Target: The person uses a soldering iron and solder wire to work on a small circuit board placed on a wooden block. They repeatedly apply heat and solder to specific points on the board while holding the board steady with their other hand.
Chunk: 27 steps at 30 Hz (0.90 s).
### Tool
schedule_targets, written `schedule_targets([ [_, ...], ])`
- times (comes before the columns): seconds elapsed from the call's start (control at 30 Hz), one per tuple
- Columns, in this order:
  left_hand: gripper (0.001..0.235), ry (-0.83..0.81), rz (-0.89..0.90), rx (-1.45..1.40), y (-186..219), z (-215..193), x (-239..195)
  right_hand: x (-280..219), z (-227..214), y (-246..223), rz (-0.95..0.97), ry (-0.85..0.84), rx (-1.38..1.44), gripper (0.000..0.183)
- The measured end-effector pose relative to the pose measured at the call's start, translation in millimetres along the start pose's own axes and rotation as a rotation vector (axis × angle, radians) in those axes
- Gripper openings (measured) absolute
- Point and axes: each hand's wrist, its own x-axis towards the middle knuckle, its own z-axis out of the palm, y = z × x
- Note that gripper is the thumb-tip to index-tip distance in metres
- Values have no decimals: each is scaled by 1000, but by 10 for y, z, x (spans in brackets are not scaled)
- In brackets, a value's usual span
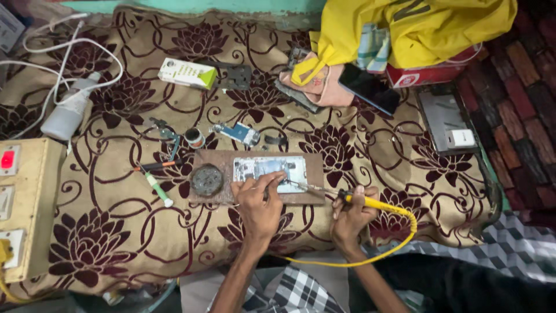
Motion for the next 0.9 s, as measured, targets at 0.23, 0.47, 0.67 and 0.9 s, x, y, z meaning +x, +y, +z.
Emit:
schedule_targets([
  [0.23,17,27,15,-22,-6,22,-38,-7,2,-13,35,25,-39,25],
  [0.47,17,14,-2,-38,85,-45,31,1,6,6,34,25,-35,23],
  [0.67,20,0,-13,-46,95,-71,44,-7,8,-12,12,16,-36,25],
  [0.9,19,-7,-8,-4,13,-1,2,11,58,-50,-35,-36,-24,24],
])
